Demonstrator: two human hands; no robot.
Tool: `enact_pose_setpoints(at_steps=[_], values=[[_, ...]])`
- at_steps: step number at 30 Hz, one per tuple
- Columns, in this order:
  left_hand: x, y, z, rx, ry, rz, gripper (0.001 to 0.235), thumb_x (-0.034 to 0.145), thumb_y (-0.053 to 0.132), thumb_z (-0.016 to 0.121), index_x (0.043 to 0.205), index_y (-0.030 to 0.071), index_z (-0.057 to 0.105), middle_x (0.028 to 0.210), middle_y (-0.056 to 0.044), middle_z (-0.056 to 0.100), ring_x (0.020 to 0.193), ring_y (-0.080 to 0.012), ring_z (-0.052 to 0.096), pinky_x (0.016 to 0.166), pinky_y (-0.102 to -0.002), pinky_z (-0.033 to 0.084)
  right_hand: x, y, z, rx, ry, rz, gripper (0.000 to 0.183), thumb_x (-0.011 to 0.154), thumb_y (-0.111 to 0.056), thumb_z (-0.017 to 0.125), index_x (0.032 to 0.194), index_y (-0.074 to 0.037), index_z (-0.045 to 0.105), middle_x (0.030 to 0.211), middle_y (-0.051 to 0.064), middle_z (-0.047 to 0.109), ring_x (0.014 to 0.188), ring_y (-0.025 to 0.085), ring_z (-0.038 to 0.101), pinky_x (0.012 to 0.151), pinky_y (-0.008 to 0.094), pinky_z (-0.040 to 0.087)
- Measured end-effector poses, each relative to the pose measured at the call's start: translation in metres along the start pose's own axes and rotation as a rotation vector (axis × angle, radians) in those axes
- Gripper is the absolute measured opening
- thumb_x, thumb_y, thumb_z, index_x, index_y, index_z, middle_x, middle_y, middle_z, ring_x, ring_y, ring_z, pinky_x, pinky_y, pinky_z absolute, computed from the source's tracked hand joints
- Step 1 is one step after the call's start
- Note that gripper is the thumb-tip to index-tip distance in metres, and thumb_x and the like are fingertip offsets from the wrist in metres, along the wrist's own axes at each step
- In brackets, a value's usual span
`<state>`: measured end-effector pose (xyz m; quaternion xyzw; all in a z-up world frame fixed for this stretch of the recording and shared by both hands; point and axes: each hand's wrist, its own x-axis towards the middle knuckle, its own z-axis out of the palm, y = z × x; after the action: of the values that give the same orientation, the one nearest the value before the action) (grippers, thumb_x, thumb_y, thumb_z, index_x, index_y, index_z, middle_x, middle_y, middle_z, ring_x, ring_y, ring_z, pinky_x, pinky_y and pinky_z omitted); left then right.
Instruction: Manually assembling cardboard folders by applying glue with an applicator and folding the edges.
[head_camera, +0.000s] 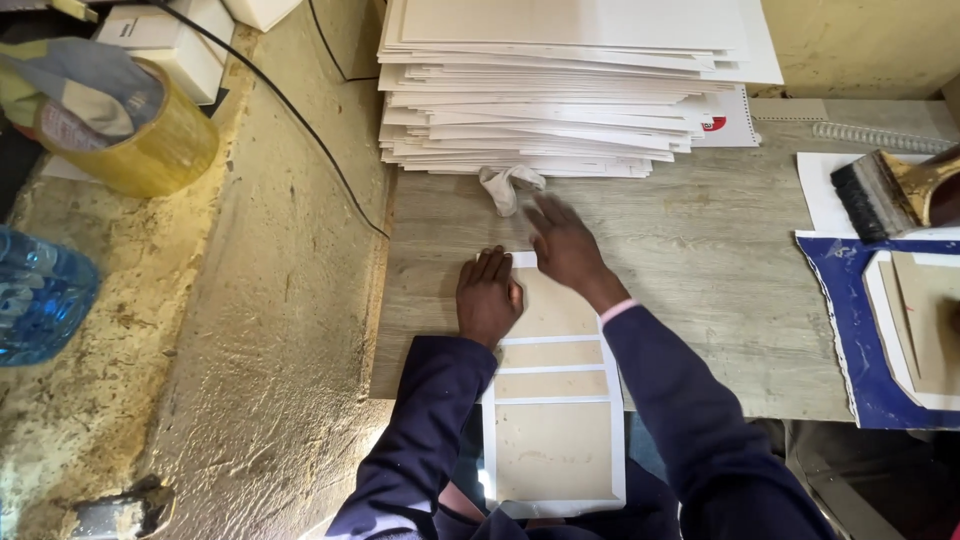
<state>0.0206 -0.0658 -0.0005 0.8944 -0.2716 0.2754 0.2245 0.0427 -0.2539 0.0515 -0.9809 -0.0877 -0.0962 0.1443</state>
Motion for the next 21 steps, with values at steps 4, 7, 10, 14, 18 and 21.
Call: enact_pose_setpoints(at_steps=[4,7,10,14,18,21], values=[[0.000,-0.005,0.005,0.011,0.078,0.018,0.032,0.086,0.016,0.067,0.112,0.008,0.084,0.115,-0.012,0.083,0.113,-0.0299,0.077,0.092,-0.041,0.055,0.056,-0.007,0.034,0.088,0.083,-0.194,0.053,0.096,-0.002,0.065,0.149,0.006,0.063,0.157,0.033,0.055,0.150,0.052,0.046,0.132,0.052,0.029],[-0.004,-0.008,0.017,0.029,0.093,0.023,0.028,0.085,0.017,0.065,0.105,0.013,0.085,0.103,-0.006,0.083,0.100,-0.0248,0.079,0.081,-0.036,0.055,0.069,-0.005,0.068,0.128,-0.101,-0.194,0.070,0.076,-0.007,0.089,0.143,-0.002,0.069,0.141,0.020,0.065,0.136,0.040,0.059,0.127,0.041,0.034],[-0.011,-0.009,0.024,0.033,0.096,-0.012,0.026,0.085,0.017,0.065,0.103,0.016,0.085,0.097,-0.002,0.082,0.092,-0.0220,0.078,0.072,-0.034,0.053,0.053,0.005,0.073,0.478,-0.165,-0.212,0.014,0.099,-0.010,0.069,0.109,-0.003,0.078,0.109,0.022,0.072,0.111,0.049,0.066,0.105,0.055,0.051],[-0.006,-0.006,0.009,0.068,0.152,-0.011,0.022,0.080,0.017,0.068,0.095,0.015,0.084,0.095,-0.004,0.084,0.090,-0.0227,0.080,0.071,-0.035,0.054,0.010,0.051,0.048,0.515,-0.090,-0.316,0.028,0.099,-0.024,0.076,0.076,-0.013,0.066,0.073,0.004,0.063,0.079,0.032,0.067,0.079,0.041,0.055],[-0.006,-0.005,0.014,0.078,0.162,-0.015,0.021,0.078,0.018,0.070,0.093,0.015,0.085,0.097,-0.005,0.085,0.091,-0.0223,0.082,0.072,-0.035,0.056,-0.025,0.108,-0.007,0.331,-0.143,-0.092,0.010,0.088,-0.016,0.085,0.084,-0.018,0.076,0.082,0.001,0.076,0.087,0.029,0.077,0.086,0.043,0.058],[-0.004,-0.005,0.012,0.059,0.168,-0.016,0.019,0.080,0.016,0.070,0.092,0.015,0.084,0.097,-0.006,0.085,0.091,-0.0233,0.082,0.072,-0.036,0.057,-0.021,0.168,0.009,-0.319,-0.180,0.118,0.026,0.108,-0.041,0.059,0.108,-0.029,0.082,0.106,0.003,0.083,0.099,0.031,0.080,0.092,0.051,0.055]])
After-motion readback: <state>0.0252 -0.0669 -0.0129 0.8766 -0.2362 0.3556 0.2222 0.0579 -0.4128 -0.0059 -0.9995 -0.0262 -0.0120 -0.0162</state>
